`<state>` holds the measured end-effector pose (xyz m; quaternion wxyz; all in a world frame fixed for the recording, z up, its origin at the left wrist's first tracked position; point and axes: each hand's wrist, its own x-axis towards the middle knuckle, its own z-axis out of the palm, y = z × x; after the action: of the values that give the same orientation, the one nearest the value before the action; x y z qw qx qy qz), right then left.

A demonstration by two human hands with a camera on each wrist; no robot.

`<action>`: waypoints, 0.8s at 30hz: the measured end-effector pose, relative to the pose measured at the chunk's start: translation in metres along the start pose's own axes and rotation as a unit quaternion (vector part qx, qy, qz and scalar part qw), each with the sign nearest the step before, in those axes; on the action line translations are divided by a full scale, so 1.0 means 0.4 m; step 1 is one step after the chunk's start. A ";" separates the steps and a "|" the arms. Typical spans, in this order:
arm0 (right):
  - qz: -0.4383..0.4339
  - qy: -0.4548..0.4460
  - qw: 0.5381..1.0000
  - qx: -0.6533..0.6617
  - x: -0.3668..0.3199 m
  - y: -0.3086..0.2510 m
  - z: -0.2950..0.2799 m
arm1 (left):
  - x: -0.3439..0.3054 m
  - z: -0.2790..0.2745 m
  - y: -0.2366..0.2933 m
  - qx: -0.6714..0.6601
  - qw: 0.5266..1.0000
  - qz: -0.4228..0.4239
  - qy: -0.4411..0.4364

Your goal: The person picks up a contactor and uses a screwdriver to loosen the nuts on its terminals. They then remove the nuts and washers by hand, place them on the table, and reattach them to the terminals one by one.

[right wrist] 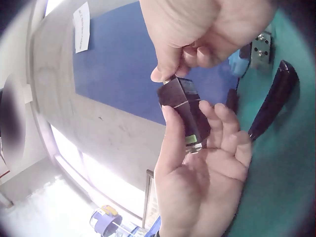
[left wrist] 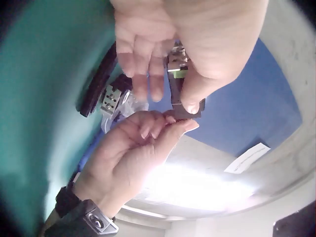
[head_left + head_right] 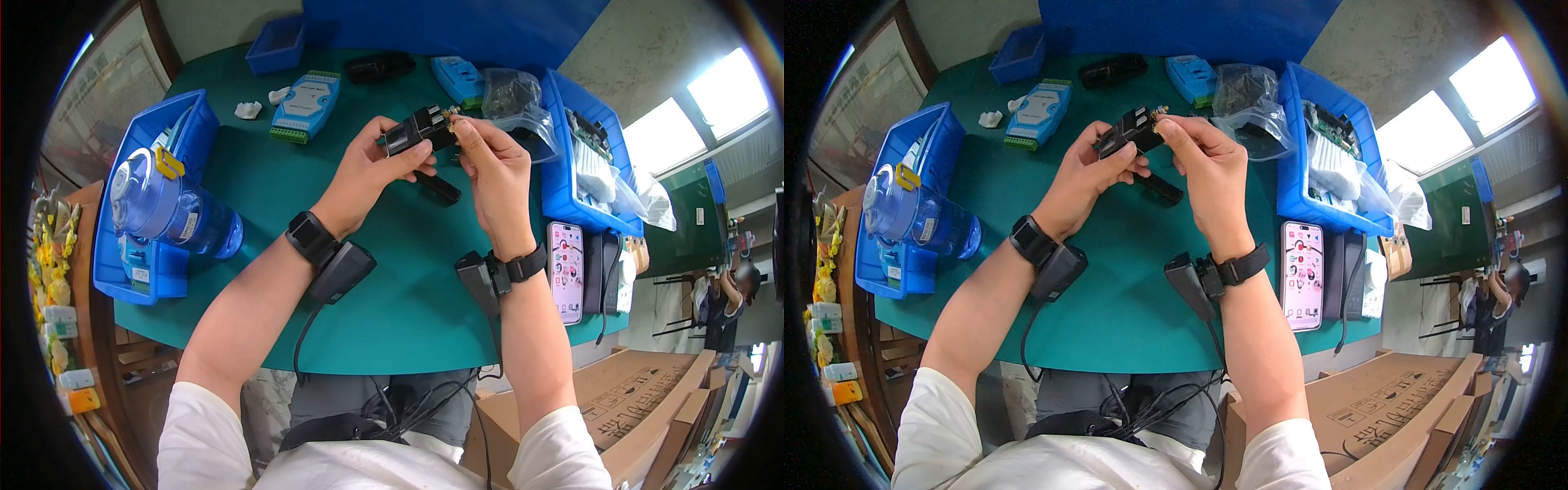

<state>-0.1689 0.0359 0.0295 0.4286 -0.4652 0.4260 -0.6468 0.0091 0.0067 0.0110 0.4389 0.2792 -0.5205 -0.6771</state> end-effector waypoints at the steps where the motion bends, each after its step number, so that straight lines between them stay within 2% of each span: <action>1: -0.004 0.000 1.000 -0.001 0.000 0.000 0.002 | 0.001 0.000 -0.003 -0.006 1.000 0.006 0.001; 10: 0.006 -0.011 0.999 0.039 -0.003 0.004 0.008 | 0.005 -0.014 -0.010 0.009 1.000 0.013 -0.009; 16: 0.031 -0.028 0.996 0.082 -0.005 0.003 0.012 | -0.006 -0.004 0.015 0.018 0.999 -0.027 -0.023; 24: 0.012 -0.051 0.997 0.054 -0.005 -0.008 0.010 | 0.002 -0.010 -0.006 0.033 0.998 -0.003 -0.055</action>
<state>-0.1651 0.0382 0.0329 0.4823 -0.4689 0.3732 -0.6390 0.0112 0.0042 0.0077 0.3983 0.2578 -0.5648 -0.6752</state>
